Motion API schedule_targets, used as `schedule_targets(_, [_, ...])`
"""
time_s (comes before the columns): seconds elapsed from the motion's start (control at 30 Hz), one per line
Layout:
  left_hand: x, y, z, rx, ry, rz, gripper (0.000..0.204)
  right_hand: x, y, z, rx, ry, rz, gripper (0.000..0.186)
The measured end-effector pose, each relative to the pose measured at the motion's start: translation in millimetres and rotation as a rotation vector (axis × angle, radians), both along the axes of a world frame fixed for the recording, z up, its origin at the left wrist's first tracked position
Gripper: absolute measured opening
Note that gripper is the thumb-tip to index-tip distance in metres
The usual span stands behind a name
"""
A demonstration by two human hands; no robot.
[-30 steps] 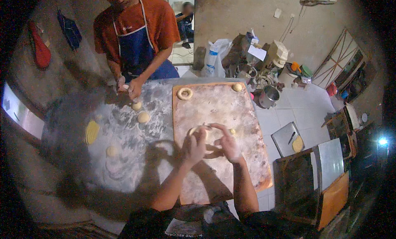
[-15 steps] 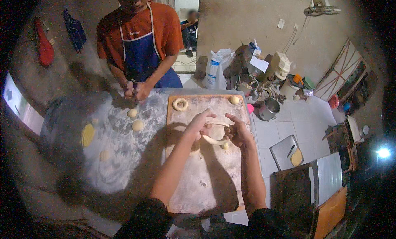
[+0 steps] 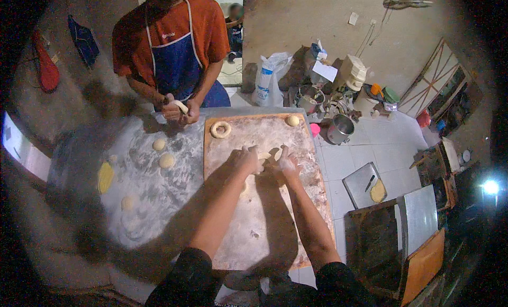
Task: The person shapes dough balls into ring forms by hand and places them on a wooden board. They repeatedly form rings and arrange them in rows, then carry the board to a multi-tiered rack and stack it with other boards.
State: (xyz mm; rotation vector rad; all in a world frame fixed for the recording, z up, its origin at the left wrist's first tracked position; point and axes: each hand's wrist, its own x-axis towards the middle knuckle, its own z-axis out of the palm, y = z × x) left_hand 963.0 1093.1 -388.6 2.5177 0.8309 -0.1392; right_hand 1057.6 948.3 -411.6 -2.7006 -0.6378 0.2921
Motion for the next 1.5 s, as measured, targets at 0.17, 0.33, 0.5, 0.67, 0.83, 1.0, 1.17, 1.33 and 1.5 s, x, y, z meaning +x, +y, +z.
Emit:
schedule_targets(0.17, [-11.9,-2.6,22.8,-0.035,0.042,-0.084,0.097,-3.9,-2.6,23.8,0.009,0.157,0.014,0.097])
schedule_targets(0.33, [-56.4,2.9,34.4,0.003,-0.251,0.100,0.077,-28.0,-53.4,26.8,0.161,0.040,0.025,0.072])
schedule_targets(0.5, [-211.0,17.8,19.5,-0.391,-0.614,0.296,0.043,-78.0,-76.4,29.4,0.202,-0.012,0.413,0.025])
schedule_targets(0.67, [-405.2,24.1,10.9,-0.393,-0.712,0.613,0.027,-157.1,9.5,32.8,0.398,0.499,0.750,0.030])
schedule_targets(0.83, [-505.9,52.9,-1.3,-0.266,-0.707,0.928,0.020,-270.2,142.9,44.3,0.655,0.420,0.462,0.049])
schedule_targets(1.0, [-539.2,101.6,-38.1,-0.178,-0.693,0.927,0.025,-381.8,237.5,37.4,0.125,0.215,0.974,0.041])
schedule_targets(1.17, [-539.6,145.1,-60.3,-0.288,-0.631,1.066,0.032,-474.0,307.8,18.0,0.220,0.132,0.904,0.036])
schedule_targets(1.33, [-545.8,164.2,-14.7,-0.266,-0.713,0.975,0.042,-472.5,310.6,44.9,0.331,0.652,0.904,0.032])
schedule_targets(1.5, [-557.0,164.0,47.8,-0.538,-0.890,0.731,0.045,-453.5,272.4,92.6,0.584,1.122,0.877,0.036])
